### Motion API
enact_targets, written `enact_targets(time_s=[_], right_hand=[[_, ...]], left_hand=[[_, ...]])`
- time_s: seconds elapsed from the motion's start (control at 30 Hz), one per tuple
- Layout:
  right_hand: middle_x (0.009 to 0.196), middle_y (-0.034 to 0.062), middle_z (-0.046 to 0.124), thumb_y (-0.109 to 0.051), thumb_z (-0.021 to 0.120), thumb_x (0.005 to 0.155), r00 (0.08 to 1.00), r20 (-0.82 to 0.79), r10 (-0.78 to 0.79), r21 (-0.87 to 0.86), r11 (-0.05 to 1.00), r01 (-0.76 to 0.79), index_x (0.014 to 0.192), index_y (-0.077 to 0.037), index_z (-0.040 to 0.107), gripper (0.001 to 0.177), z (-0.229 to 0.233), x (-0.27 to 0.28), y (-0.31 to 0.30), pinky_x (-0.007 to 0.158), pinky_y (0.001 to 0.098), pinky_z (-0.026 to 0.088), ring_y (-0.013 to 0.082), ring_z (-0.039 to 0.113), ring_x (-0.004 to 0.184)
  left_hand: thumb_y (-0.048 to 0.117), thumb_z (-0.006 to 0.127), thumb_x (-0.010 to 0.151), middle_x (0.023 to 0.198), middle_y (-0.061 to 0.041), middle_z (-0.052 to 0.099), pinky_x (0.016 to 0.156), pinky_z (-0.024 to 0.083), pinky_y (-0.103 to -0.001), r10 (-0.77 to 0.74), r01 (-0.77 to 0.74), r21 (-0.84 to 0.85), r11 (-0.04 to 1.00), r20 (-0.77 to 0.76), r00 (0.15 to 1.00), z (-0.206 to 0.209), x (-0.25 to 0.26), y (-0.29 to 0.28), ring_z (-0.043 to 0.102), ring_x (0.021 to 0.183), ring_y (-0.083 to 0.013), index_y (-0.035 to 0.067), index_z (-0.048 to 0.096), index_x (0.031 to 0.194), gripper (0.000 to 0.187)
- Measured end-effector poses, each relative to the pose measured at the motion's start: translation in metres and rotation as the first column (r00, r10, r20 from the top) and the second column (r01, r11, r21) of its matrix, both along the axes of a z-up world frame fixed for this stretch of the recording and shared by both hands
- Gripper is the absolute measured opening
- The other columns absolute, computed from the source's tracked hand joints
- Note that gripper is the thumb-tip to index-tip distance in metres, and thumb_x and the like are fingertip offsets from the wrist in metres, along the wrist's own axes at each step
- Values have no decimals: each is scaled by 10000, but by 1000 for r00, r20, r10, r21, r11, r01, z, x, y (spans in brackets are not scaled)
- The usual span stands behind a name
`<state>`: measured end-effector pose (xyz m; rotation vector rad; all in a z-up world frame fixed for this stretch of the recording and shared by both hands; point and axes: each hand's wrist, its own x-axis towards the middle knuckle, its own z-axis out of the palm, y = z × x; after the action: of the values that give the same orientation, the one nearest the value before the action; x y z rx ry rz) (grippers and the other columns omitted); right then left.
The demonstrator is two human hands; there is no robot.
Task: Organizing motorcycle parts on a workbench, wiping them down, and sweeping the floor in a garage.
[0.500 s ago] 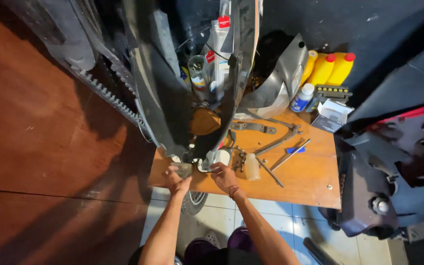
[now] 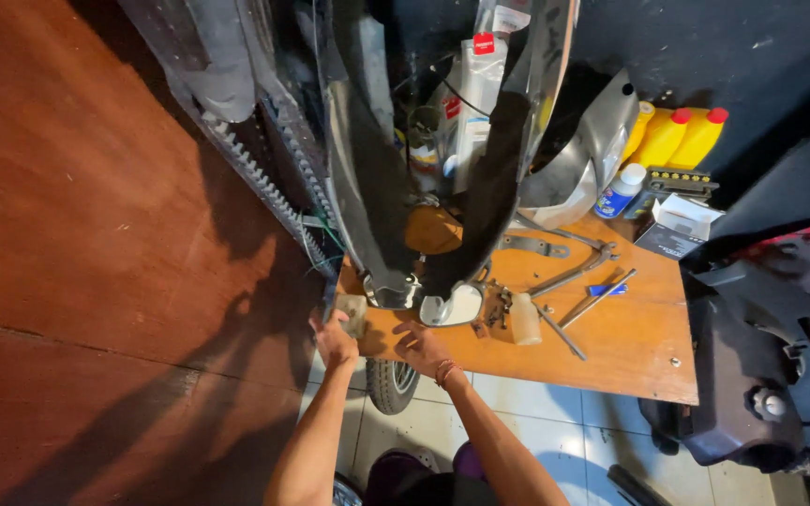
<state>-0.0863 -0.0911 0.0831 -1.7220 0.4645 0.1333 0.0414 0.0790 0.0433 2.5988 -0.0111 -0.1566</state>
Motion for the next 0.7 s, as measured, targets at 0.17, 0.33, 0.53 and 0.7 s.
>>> enact_targets(time_s=[0.17,0.33,0.53,0.7], right_hand=[[936,83,768,-140,693,820,997,-41,58,-87,994,-62,1235,-203,692,420,-29,16,2,769,326,608,213,766,832],[923,13,778,-185,719,814,995,-77,62,-166,983,-75,1239,-275,688,435,-31,18,-8,772,307,600,194,772,846],[940,34,782,-206,717,808,1000,-16,6,-163,987,-9,1246,-240,671,442,-51,11,-24,797,334,602,217,764,858],[938,11,788,-252,713,827,981,-33,-190,-328,930,169,1217,-279,671,394,-40,-19,-47,809,355,612,234,774,883]], left_hand=[[108,839,708,1376,-144,406,1020,554,-511,17,-19,-113,993,-17,1000,8,-4,0,638,1182,-483,169,521,1072,488],[318,804,730,1340,-154,453,1030,533,-580,-31,25,-146,989,-44,999,1,0,-7,650,1150,-505,170,460,1164,574],[281,854,742,1333,-151,485,962,558,-609,22,-13,-74,997,119,993,-23,32,-8,646,1139,-498,129,518,1155,554],[354,759,855,1241,-188,599,912,568,-590,24,-27,86,996,47,999,85,-11,-35,686,1131,-441,191,424,1363,630]])
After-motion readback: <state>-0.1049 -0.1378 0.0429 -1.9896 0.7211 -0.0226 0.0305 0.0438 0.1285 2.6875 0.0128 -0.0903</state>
